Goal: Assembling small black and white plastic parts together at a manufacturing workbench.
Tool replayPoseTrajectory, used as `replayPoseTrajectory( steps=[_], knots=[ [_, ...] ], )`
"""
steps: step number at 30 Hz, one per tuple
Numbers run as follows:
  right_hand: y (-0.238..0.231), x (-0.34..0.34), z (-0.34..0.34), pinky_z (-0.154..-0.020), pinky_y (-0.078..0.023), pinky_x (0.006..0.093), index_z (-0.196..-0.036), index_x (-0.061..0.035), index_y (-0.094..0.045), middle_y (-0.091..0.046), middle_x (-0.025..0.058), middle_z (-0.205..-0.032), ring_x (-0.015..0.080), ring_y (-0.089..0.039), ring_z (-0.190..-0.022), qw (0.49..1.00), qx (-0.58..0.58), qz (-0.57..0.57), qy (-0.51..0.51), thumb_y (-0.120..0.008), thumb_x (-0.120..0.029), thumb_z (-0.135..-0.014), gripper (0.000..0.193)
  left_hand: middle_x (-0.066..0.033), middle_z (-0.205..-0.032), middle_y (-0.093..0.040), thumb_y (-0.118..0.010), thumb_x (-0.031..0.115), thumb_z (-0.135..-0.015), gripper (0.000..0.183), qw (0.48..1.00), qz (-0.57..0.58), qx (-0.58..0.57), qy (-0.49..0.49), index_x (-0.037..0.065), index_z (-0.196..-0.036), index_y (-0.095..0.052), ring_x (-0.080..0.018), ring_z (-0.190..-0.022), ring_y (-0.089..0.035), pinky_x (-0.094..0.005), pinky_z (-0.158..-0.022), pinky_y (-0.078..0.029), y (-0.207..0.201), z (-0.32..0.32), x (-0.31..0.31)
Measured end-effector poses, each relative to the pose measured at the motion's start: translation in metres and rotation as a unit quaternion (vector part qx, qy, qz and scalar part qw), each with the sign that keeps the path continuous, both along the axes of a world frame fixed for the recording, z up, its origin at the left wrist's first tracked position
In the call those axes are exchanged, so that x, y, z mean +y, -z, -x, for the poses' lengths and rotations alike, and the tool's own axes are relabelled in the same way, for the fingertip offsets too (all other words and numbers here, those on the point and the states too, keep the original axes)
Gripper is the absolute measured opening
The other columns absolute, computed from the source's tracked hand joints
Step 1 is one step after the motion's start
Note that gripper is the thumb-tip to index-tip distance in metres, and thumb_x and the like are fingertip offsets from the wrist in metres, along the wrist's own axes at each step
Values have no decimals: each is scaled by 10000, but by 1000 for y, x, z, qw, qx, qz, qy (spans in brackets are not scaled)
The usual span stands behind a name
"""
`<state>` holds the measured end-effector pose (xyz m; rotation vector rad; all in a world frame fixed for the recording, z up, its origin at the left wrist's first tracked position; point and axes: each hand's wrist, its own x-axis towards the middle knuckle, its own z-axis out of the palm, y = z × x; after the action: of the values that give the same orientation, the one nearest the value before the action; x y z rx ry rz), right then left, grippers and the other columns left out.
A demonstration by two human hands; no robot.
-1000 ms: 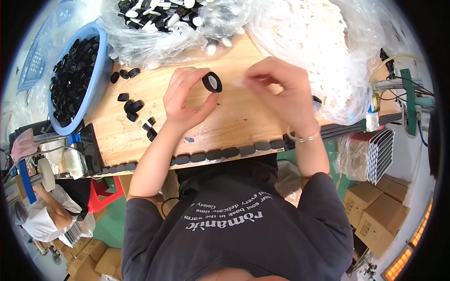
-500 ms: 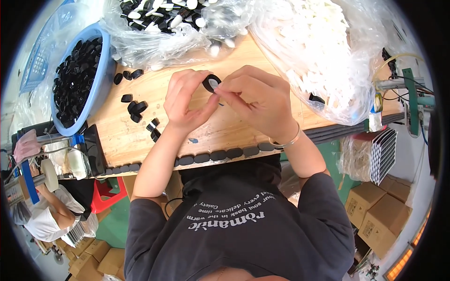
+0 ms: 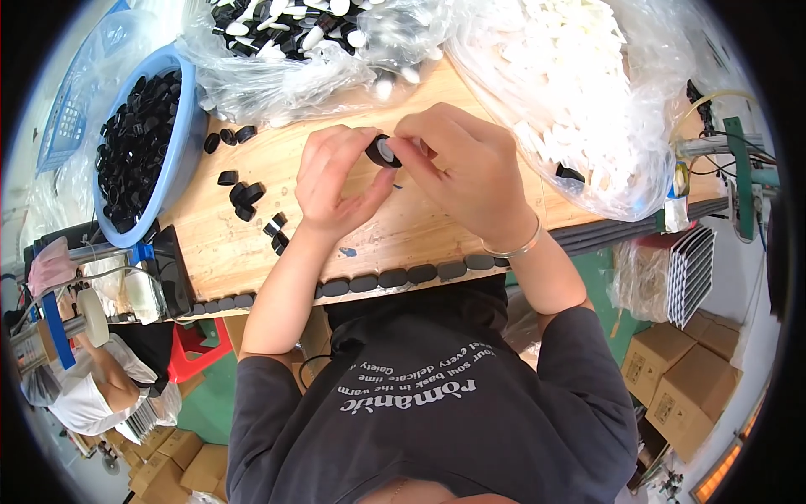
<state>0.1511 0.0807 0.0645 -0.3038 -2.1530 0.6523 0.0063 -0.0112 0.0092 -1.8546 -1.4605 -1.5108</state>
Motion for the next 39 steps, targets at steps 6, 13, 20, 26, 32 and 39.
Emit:
replayPoseTrajectory(
  steps=[6, 13, 20, 26, 32, 39],
  knots=[
    [-1, -4, 5, -460, -431, 232, -768, -35, -588, -604, 49, -707, 133, -547, -513, 999, 2, -36, 36, -770, -38, -726, 187, -136, -923, -648, -758, -41, -586, 464, 1000, 1, -15, -5, -40, -1028, -615, -285, -813, -595, -346, -719, -493, 1, 0, 0],
    [13, -2, 11, -448, -424, 213, -739, -26, -589, -629, 55, -752, 115, -541, -515, 994, 65, -84, 17, -805, -57, -696, 223, -139, -895, -635, -743, -47, -582, 473, 995, 25, -95, 11, -39, -1038, -617, -279, -817, -594, -336, -728, -488, 4, -4, 1],
    [18, 0, 15, -472, -450, 221, -778, -17, -633, -642, 77, -833, 125, -571, -555, 990, 121, -77, 12, -792, -11, -685, 184, -143, -902, -635, -738, -48, -602, 457, 989, 22, -144, 5, -48, -1042, -614, -270, -825, -593, -333, -735, -491, 10, -2, -1],
    [13, -4, 10, -561, -473, 259, -816, -35, -662, -633, 60, -859, 168, -583, -645, 991, 91, -95, 5, -774, -45, -657, 194, -150, -906, -637, -753, -34, -609, 470, 990, -9, -143, -9, -56, -1056, -608, -272, -835, -591, -332, -745, -492, 14, 0, 0],
    [8, -8, 7, -595, -467, 261, -878, -53, -680, -621, 59, -896, 171, -562, -639, 993, 53, -98, -22, -768, -84, -663, 234, -142, -923, -650, -769, -11, -638, 468, 992, -4, -130, -7, -52, -1074, -606, -272, -857, -594, -339, -762, -495, 8, -1, -2],
    [-3, 10, 4, -644, -473, 235, -1060, -32, -657, -635, 72, -907, 119, -597, -715, 994, 73, 49, -68, -728, -91, -763, 311, -140, -981, -680, -764, -40, -645, 492, 990, -10, -141, 8, -43, -1106, -593, -249, -896, -579, -326, -794, -490, 8, -1, 1]
  ],
)
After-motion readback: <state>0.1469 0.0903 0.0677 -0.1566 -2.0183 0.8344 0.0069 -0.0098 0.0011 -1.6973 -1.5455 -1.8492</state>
